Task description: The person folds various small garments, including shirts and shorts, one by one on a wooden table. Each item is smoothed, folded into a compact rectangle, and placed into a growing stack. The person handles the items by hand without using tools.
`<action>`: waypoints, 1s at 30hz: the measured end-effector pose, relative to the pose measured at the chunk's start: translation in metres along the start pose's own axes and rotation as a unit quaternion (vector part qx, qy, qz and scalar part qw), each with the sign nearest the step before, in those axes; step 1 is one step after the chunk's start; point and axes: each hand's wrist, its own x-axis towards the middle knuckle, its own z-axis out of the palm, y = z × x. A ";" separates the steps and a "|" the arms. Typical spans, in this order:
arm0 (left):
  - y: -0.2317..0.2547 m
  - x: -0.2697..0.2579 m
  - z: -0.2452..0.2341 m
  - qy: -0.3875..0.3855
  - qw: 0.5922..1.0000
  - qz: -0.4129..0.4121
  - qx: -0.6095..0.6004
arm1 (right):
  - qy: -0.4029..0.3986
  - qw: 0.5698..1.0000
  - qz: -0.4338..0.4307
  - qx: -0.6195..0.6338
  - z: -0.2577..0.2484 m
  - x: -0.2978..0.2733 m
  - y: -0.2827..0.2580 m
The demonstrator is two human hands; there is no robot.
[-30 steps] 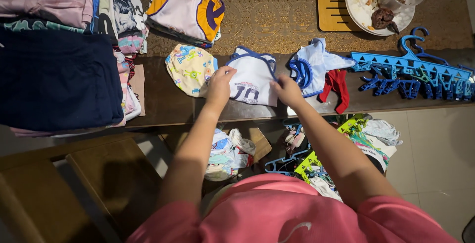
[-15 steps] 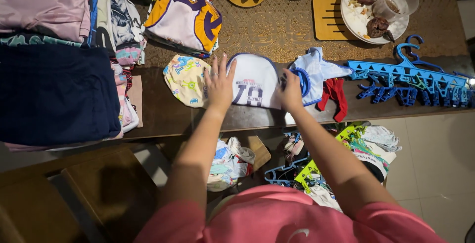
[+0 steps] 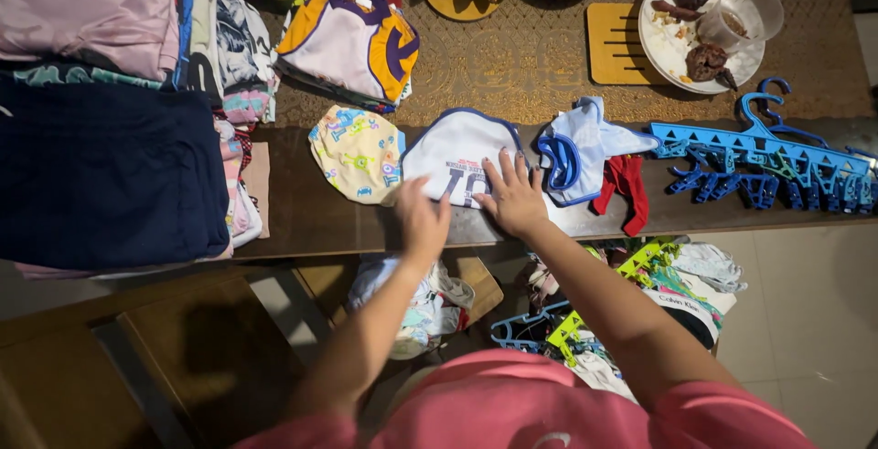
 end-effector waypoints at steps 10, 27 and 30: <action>0.002 0.031 0.076 -0.049 0.814 -0.451 -0.364 | -0.089 0.853 0.218 0.466 -0.039 0.066 -0.029; 0.043 0.072 -0.031 -0.304 0.655 -0.490 -0.488 | -0.144 0.485 0.191 0.841 -0.133 0.134 0.011; 0.016 0.128 -0.027 -0.304 0.351 -0.301 -0.833 | -0.148 0.445 0.149 0.871 -0.152 0.173 -0.036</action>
